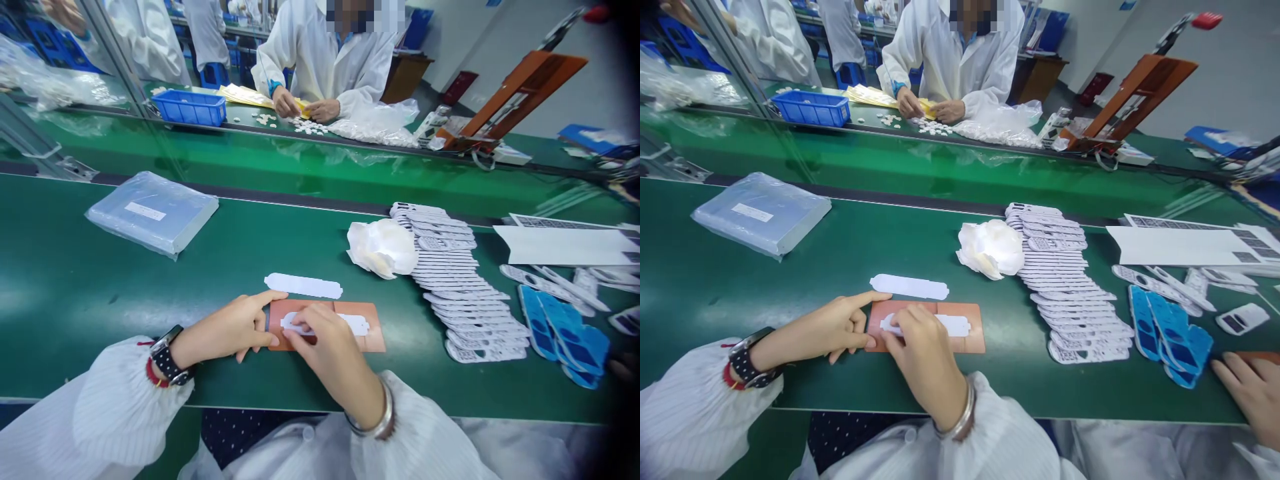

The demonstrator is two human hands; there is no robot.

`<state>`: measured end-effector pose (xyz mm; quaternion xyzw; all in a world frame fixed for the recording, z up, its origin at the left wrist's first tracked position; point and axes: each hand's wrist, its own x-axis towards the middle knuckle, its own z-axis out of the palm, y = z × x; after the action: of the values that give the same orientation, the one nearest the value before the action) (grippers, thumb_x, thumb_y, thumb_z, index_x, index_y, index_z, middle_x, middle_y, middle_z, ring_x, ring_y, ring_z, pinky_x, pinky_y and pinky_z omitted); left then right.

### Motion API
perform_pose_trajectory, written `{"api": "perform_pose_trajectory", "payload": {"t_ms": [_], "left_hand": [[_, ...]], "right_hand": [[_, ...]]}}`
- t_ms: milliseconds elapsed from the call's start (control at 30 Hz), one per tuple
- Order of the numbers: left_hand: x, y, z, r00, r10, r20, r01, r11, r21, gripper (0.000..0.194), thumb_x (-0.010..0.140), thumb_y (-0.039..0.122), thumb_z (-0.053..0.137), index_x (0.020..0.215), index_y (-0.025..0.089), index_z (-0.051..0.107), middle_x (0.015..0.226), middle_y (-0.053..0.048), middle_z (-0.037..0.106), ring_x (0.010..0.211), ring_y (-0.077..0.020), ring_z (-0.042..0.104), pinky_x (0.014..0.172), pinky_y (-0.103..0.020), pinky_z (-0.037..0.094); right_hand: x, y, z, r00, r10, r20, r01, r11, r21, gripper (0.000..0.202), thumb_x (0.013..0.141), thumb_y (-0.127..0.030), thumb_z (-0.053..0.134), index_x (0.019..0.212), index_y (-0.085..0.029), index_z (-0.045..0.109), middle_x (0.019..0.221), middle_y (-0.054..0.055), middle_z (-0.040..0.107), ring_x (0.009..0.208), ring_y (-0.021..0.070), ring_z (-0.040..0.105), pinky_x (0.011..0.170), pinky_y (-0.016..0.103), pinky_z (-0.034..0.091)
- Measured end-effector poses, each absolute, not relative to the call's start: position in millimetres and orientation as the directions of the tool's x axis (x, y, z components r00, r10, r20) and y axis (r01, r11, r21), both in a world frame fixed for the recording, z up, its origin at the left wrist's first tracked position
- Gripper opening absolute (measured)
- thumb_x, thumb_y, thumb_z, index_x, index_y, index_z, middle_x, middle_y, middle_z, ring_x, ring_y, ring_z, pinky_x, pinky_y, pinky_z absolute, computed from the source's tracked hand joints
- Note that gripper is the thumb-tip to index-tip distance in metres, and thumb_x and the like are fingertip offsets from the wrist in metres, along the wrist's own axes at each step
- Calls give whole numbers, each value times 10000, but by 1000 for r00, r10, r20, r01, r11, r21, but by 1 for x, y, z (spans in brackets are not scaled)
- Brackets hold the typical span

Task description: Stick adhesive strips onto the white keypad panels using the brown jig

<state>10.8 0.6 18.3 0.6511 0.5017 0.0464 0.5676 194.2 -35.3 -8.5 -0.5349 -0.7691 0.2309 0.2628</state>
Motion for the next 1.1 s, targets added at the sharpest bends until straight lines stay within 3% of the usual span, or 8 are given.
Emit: {"api": "perform_pose_trajectory", "payload": {"t_ms": [200, 400, 567, 733, 867, 1100], "left_hand": [[8, 4, 16, 512, 671, -536, 556, 217, 802, 671, 724, 213, 609, 1344, 239, 355, 543, 103, 571, 335, -76, 485, 349, -141, 342], [11, 3, 14, 496, 702, -511, 543, 208, 814, 462, 834, 298, 478, 1286, 240, 401, 520, 87, 562, 318, -89, 490, 309, -142, 330], [17, 1, 11, 463, 766, -447, 529, 166, 833, 330, 809, 220, 471, 1138, 205, 502, 414, 106, 497, 295, -83, 465, 320, -133, 343], [15, 7, 11, 519, 704, -486, 491, 220, 843, 360, 812, 224, 467, 1172, 204, 469, 475, 85, 548, 328, -100, 516, 293, -131, 329], [13, 10, 9, 535, 707, -463, 449, 227, 864, 350, 807, 178, 431, 1154, 196, 477, 506, 72, 572, 337, -96, 530, 298, -127, 343], [12, 10, 11, 517, 697, -497, 467, 256, 846, 410, 748, 134, 448, 1153, 192, 475, 493, 82, 565, 329, -93, 519, 304, -131, 356]], "right_hand": [[177, -26, -13, -245, 963, 113, 722, 259, -641, 159, 750, -78, 592, 633, -183, 571, 689, 9, 600, 651, 148, 540, 599, 268, 413], [182, -25, -9, -252, 964, 85, 634, 231, -738, 171, 754, -58, 569, 637, -180, 599, 627, -9, 581, 596, 131, 516, 542, 250, 386], [184, -26, -7, -269, 962, 51, 613, 211, -761, 157, 767, -59, 558, 679, -181, 605, 672, -1, 600, 619, 134, 530, 562, 253, 410], [181, -23, -12, -273, 962, 22, 678, 208, -705, 175, 654, -110, 722, 687, -174, 563, 693, -5, 596, 661, 150, 538, 568, 256, 395], [182, -16, -10, -296, 955, -34, 720, 199, -664, 110, 745, -165, 656, 693, -185, 562, 645, -24, 571, 619, 136, 523, 551, 254, 358], [182, -14, 0, -332, 936, -113, 722, 175, -670, 156, 768, -118, 566, 631, -185, 536, 632, -16, 575, 645, 142, 517, 601, 261, 354]]}}
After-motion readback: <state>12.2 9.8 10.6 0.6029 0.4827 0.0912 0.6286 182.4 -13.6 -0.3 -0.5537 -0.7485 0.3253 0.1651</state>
